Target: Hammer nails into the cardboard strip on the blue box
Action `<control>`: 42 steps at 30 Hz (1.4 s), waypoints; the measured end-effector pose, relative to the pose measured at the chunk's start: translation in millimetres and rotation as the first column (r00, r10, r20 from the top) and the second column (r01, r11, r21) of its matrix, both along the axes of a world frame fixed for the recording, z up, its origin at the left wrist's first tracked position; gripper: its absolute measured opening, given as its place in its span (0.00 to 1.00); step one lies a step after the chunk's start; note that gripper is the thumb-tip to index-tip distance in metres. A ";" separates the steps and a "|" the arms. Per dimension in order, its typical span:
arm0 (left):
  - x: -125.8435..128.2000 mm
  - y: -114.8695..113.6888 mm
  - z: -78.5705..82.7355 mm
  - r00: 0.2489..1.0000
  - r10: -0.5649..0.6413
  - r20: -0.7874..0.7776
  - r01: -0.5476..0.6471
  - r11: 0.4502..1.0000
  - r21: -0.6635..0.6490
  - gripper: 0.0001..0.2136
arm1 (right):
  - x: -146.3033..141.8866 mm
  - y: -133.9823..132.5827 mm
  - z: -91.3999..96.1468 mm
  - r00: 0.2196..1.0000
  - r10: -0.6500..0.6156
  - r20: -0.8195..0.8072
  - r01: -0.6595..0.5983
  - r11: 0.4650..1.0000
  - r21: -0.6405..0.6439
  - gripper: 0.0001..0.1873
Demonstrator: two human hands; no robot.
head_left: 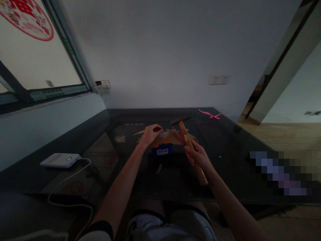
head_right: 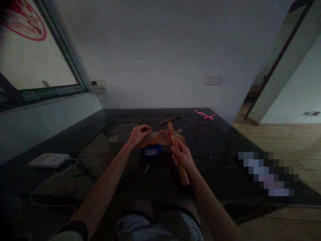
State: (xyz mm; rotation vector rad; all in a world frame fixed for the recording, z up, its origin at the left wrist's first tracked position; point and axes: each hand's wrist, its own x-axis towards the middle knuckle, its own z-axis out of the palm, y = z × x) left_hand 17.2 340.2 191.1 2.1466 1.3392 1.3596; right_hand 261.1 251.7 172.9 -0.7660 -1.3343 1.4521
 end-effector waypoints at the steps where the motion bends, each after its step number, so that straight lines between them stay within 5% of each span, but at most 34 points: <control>1: 0.2 -0.7 0.4 1.000 -0.003 -0.003 0.003 1.000 -0.004 0.06 | 0.0 -0.4 0.0 1.000 -0.003 0.005 0.003 1.000 0.004 0.34; 7: 1.2 -3.2 1.1 1.000 -0.018 0.015 0.018 0.999 -0.045 0.06 | 1.7 -1.2 13.7 0.991 -0.013 0.131 0.003 0.997 0.080 0.35; 14: -0.2 -0.1 -5.4 0.999 -0.028 0.023 0.029 0.998 -0.049 0.04 | 2.9 -11.0 78.8 0.920 -0.039 0.389 -0.029 0.986 0.166 0.30; 18: -0.9 1.4 -6.6 0.999 -0.037 0.038 0.040 0.996 -0.081 0.05 | 4.4 -13.7 100.4 0.873 -0.010 0.487 -0.096 0.977 0.192 0.28; 24: -1.4 4.2 -4.6 0.999 -0.015 0.038 0.020 0.990 -0.138 0.06 | 7.3 -10.9 99.3 0.776 0.075 0.627 -0.215 0.965 0.151 0.25; 42: 1.9 -0.2 2.7 0.999 0.020 -0.049 -0.028 0.988 -0.149 0.04 | -3.6 -18.3 105.0 0.767 -0.072 0.637 -0.154 0.944 0.292 0.23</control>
